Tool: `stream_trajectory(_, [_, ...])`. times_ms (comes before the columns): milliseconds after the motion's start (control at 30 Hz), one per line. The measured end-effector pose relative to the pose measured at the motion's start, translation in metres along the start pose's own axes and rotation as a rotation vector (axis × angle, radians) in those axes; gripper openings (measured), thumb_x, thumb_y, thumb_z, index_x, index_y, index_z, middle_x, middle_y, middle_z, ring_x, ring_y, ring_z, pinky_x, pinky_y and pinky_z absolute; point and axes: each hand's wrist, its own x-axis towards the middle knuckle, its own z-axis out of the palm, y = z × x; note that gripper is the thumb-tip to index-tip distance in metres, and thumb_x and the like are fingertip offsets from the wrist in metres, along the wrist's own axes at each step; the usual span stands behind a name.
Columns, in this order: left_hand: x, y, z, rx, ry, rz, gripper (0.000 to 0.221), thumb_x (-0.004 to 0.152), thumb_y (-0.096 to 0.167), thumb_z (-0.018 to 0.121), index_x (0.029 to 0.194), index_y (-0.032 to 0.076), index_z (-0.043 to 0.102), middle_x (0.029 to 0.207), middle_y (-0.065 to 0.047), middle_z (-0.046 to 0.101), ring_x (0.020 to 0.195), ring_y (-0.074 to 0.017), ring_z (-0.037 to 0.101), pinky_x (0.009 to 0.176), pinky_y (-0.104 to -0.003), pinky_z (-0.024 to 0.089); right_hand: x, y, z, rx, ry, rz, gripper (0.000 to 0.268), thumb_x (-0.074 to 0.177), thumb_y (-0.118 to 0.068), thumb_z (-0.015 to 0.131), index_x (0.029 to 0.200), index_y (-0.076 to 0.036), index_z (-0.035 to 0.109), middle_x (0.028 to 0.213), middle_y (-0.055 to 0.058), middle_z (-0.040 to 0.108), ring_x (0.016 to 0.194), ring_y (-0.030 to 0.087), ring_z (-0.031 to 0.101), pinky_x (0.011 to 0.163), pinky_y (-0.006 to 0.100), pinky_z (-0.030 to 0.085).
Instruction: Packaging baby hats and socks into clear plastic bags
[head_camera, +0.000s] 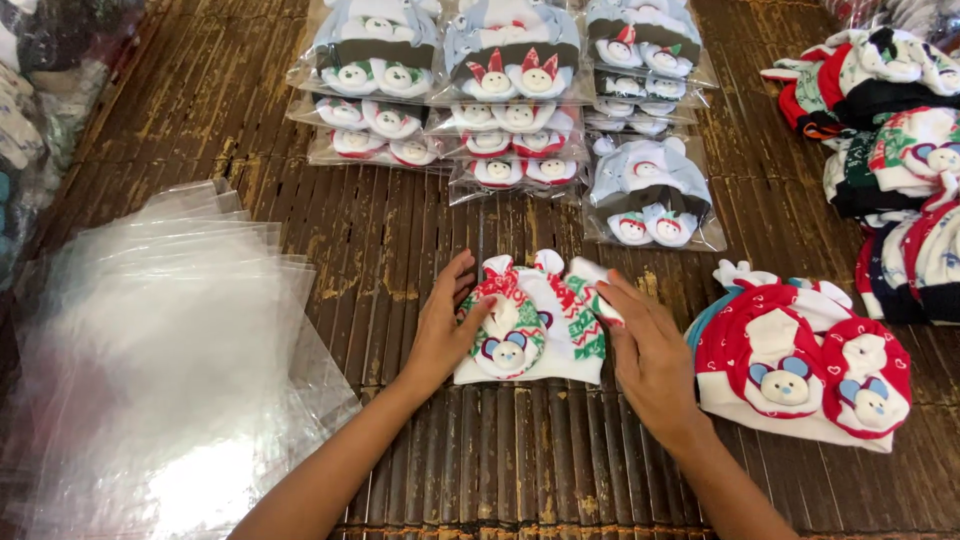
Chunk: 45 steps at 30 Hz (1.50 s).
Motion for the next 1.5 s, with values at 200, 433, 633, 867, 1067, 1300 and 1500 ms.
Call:
stream_trajectory(200, [0.003, -0.02, -0.006, -0.138, 0.019, -0.157, 0.058, 0.094, -0.003, 0.056, 0.148, 0.009, 0.038, 0.147, -0.016, 0.05, 0.129, -0.0262, 0.058, 0.101, -0.036, 0.054, -0.051, 0.044, 0.012, -0.434, -0.548, 0.251, 0.074, 0.084, 0.001, 0.048, 0.156, -0.012, 0.036, 0.166, 0.02, 0.027, 0.153, 0.042, 0.022, 0.118, 0.057, 0.027])
stream_trajectory(433, [0.004, -0.036, -0.003, -0.234, 0.04, -0.125, 0.063, 0.089, -0.008, 0.06, 0.146, 0.008, 0.04, 0.147, -0.017, 0.049, 0.125, -0.0277, 0.061, 0.099, -0.036, 0.055, -0.02, -0.02, 0.005, -0.532, -0.627, 0.167, 0.072, 0.096, -0.022, 0.042, 0.162, -0.006, 0.018, 0.163, 0.026, 0.025, 0.149, 0.044, 0.025, 0.116, 0.06, 0.023])
stream_trajectory(633, [-0.001, -0.03, -0.003, -0.24, 0.083, -0.121, 0.063, 0.088, -0.01, 0.061, 0.145, 0.008, 0.044, 0.144, -0.015, 0.051, 0.119, -0.0245, 0.063, 0.094, -0.033, 0.056, -0.025, -0.035, 0.059, -0.144, -0.571, -0.149, 0.062, 0.101, -0.039, 0.056, 0.153, -0.009, 0.041, 0.159, 0.017, 0.041, 0.147, 0.039, 0.033, 0.113, 0.054, 0.033])
stream_trajectory(867, [-0.005, -0.017, -0.001, 0.145, 0.181, 0.299, 0.024, 0.095, 0.013, 0.071, 0.117, 0.009, 0.064, 0.11, -0.008, 0.062, 0.104, -0.026, 0.063, 0.091, -0.037, 0.053, -0.016, 0.007, 0.064, 0.466, -0.283, 0.285, 0.032, 0.102, -0.015, 0.046, 0.128, -0.009, 0.063, 0.121, 0.015, 0.071, 0.112, 0.03, 0.067, 0.097, 0.047, 0.056])
stream_trajectory(1067, [-0.019, -0.017, 0.013, 0.478, -0.227, 0.69, 0.03, 0.087, 0.039, 0.08, 0.097, 0.013, 0.072, 0.091, -0.009, 0.069, 0.089, -0.0262, 0.065, 0.078, -0.037, 0.053, 0.001, -0.001, 0.047, 0.772, 0.024, 0.611, 0.035, 0.11, -0.026, 0.036, 0.129, -0.001, 0.05, 0.117, 0.017, 0.061, 0.109, 0.028, 0.064, 0.092, 0.042, 0.061])
stream_trajectory(1300, [-0.021, -0.019, 0.012, 0.657, -0.323, 0.774, 0.018, 0.083, 0.017, 0.078, 0.096, 0.011, 0.067, 0.097, -0.008, 0.067, 0.082, -0.03, 0.069, 0.073, -0.042, 0.056, -0.015, -0.007, 0.047, 0.536, 0.059, 0.409, 0.029, 0.109, -0.019, 0.041, 0.126, 0.003, 0.049, 0.113, 0.022, 0.067, 0.104, 0.03, 0.07, 0.089, 0.043, 0.061])
stream_trajectory(1500, [-0.018, -0.048, 0.02, 0.608, -0.125, 0.687, 0.009, 0.081, 0.015, 0.08, 0.086, 0.014, 0.072, 0.09, -0.005, 0.062, 0.078, -0.0266, 0.064, 0.065, -0.037, 0.053, -0.005, 0.011, 0.051, 0.929, 0.162, 0.69, 0.031, 0.111, -0.026, 0.039, 0.124, 0.001, 0.044, 0.108, 0.015, 0.059, 0.095, 0.026, 0.071, 0.075, 0.035, 0.068])
